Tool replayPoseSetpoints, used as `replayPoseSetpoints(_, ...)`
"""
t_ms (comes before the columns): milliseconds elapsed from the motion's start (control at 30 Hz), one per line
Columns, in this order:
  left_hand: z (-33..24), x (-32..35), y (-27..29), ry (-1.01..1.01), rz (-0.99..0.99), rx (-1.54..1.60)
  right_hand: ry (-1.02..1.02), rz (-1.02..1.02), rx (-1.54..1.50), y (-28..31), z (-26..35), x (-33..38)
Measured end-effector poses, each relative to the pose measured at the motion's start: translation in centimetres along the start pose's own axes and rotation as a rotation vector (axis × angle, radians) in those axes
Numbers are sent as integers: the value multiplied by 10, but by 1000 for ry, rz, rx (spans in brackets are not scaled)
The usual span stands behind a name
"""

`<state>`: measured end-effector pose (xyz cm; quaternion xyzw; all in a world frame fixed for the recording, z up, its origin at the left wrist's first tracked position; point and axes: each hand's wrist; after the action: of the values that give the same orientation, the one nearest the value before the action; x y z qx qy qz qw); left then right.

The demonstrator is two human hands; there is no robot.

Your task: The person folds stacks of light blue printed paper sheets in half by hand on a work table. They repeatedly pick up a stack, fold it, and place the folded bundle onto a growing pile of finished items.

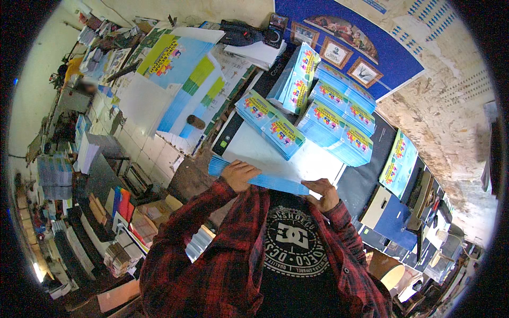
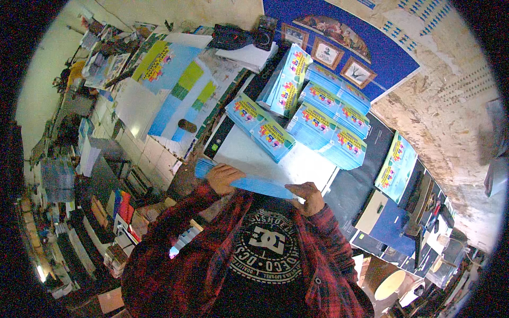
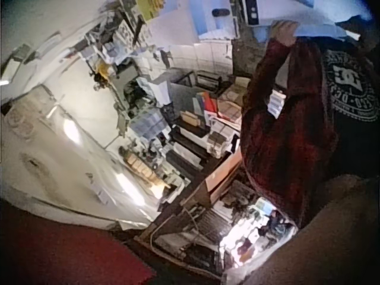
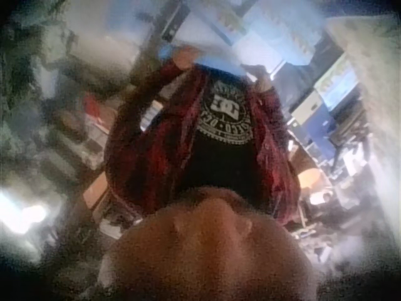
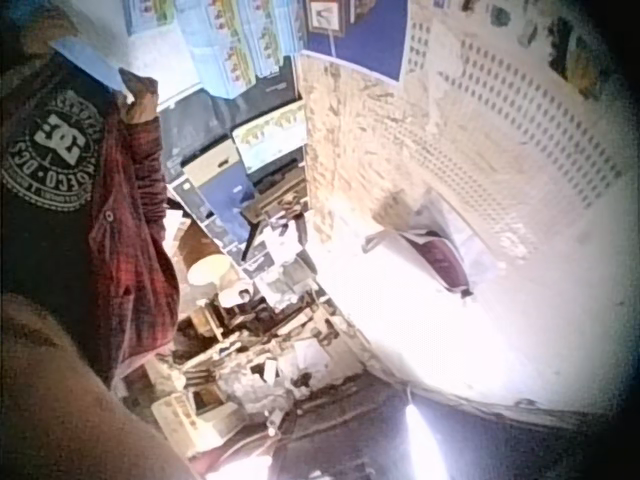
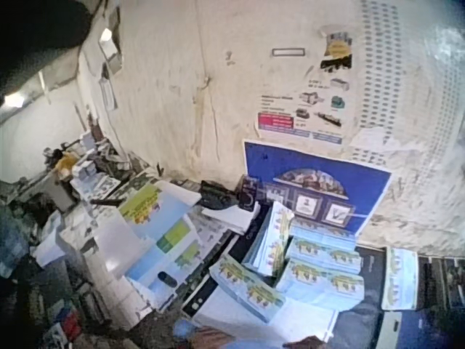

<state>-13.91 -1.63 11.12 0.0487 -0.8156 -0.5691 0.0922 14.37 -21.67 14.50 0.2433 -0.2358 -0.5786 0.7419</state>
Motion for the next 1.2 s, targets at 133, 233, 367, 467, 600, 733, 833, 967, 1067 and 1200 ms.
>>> replayPoseSetpoints(133, -4, -1, 36, 119, -91, 194, -44, -304, -283, 10, 15, -4)
replayPoseSetpoints(233, -7, 3, 61, 330, -345, 261, -190, -565, -217, 18, -10, 1)
replayPoseSetpoints(367, -3, -20, 77, 563, -683, 705, -484, -645, -302, -5, -79, 33)
replayPoseSetpoints(467, 31, -47, 23, 554, -957, 1087, -687, -506, -139, -41, -114, 50)
replayPoseSetpoints(600, 50, -96, -18, 805, -953, 1300, -673, -428, -28, -116, -166, 83)
replayPoseSetpoints(733, 77, -133, -86, 944, -987, 1304, -630, -401, 57, -135, -158, 85)
replayPoseSetpoints(833, 52, -168, -80, 1148, -994, 1421, -684, -478, 7, -150, -162, 97)
replayPoseSetpoints(967, 157, -186, -219, 1270, -995, 1523, -718, -492, -152, -127, -137, 80)
replayPoseSetpoints(1067, 148, -205, -195, 1098, -863, 1702, -775, -634, -83, -139, -145, 98)
replayPoseSetpoints(1200, 111, -211, -135, 834, -550, 1964, -953, -857, -254, -130, -139, 121)
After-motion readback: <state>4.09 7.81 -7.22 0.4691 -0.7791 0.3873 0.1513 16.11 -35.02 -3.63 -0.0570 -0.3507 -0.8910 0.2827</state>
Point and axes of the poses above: each hand's wrist, its own x-axis away from the middle knuckle, its own y-axis out of the back of the hand, z = x × y, and after that the axes turned 11 degrees about z, right-handed
